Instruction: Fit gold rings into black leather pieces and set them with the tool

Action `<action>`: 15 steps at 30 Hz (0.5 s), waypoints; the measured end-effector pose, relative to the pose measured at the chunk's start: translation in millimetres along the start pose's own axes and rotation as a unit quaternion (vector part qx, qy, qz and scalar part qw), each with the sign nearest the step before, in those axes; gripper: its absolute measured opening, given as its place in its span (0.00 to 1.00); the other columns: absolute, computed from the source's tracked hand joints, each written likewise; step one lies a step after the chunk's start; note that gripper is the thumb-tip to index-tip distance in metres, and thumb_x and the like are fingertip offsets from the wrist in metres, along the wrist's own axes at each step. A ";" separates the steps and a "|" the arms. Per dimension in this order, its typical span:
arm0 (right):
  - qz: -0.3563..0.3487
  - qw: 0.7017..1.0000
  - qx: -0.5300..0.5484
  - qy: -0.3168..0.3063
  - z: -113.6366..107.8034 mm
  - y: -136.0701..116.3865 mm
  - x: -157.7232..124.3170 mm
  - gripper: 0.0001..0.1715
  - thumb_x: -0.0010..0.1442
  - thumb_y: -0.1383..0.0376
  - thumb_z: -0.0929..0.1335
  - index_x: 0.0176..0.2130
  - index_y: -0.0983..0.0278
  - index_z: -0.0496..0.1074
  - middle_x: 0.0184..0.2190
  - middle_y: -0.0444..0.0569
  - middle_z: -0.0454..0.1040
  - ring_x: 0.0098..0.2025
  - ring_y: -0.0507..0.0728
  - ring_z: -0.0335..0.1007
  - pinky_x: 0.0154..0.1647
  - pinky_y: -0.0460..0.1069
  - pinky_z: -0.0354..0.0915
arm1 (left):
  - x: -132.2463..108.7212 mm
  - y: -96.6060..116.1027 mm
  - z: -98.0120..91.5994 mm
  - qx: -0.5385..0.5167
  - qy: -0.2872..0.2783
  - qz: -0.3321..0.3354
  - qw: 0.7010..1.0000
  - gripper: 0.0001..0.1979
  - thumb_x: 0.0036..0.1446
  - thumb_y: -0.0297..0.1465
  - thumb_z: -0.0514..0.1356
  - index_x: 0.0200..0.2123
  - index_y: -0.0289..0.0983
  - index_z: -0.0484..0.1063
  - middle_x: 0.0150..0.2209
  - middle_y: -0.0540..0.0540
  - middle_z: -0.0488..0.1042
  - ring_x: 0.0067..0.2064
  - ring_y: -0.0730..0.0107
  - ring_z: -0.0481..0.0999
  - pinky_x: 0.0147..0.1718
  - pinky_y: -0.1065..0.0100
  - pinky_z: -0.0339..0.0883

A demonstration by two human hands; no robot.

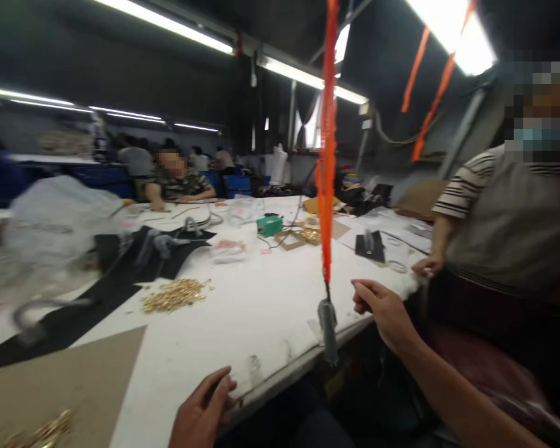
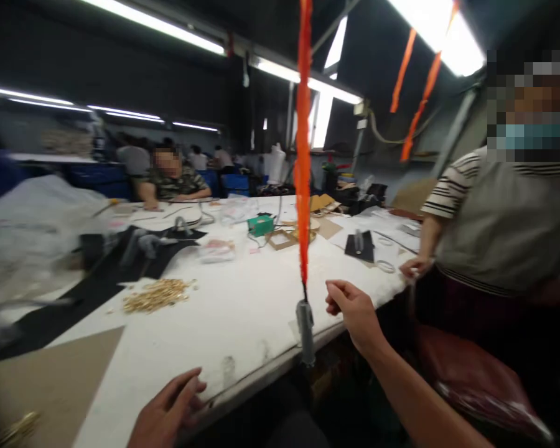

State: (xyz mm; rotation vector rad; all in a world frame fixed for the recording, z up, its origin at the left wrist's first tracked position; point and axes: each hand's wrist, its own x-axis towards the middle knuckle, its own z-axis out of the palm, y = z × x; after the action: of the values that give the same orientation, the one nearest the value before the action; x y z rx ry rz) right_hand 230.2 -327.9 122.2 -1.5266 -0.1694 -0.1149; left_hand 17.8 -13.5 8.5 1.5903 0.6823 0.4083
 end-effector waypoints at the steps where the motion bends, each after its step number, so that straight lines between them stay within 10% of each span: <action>1: 0.000 0.998 -0.028 -0.053 17.2 8.0 -15.0 0.25 0.57 0.48 0.77 0.42 0.65 0.80 0.27 0.45 0.75 0.27 0.54 0.71 0.30 0.48 0.69 | -2.5 0.4 -4.0 0.001 0.005 0.007 1.000 0.34 0.52 0.58 0.66 0.47 0.35 0.80 0.37 0.42 0.85 0.34 0.57 0.82 0.27 0.65 0.76; 9: -0.004 0.922 -0.138 -0.363 171.6 39.3 -44.3 0.22 0.61 0.48 0.72 0.42 0.63 0.81 0.31 0.47 0.79 0.32 0.58 0.77 0.36 0.52 0.71 | -12.3 -13.7 -13.9 0.043 -0.019 0.041 0.998 0.21 0.63 0.46 0.60 0.46 0.36 0.81 0.36 0.44 0.84 0.34 0.62 0.80 0.36 0.64 0.73; 15: -0.051 0.862 -0.166 -0.476 294.9 60.5 -35.5 0.18 0.62 0.53 0.70 0.41 0.64 0.82 0.33 0.49 0.82 0.33 0.58 0.79 0.36 0.51 0.72 | -13.0 -25.2 -15.5 0.071 -0.011 0.062 0.995 0.15 0.62 0.39 0.60 0.42 0.39 0.84 0.39 0.44 0.85 0.41 0.57 0.82 0.45 0.62 0.73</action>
State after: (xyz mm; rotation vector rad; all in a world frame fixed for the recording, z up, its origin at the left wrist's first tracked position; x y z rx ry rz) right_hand 195.0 -32.0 66.9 -1.8046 -1.0663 0.5762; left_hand -6.5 -9.2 -12.4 1.7761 0.6077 0.4407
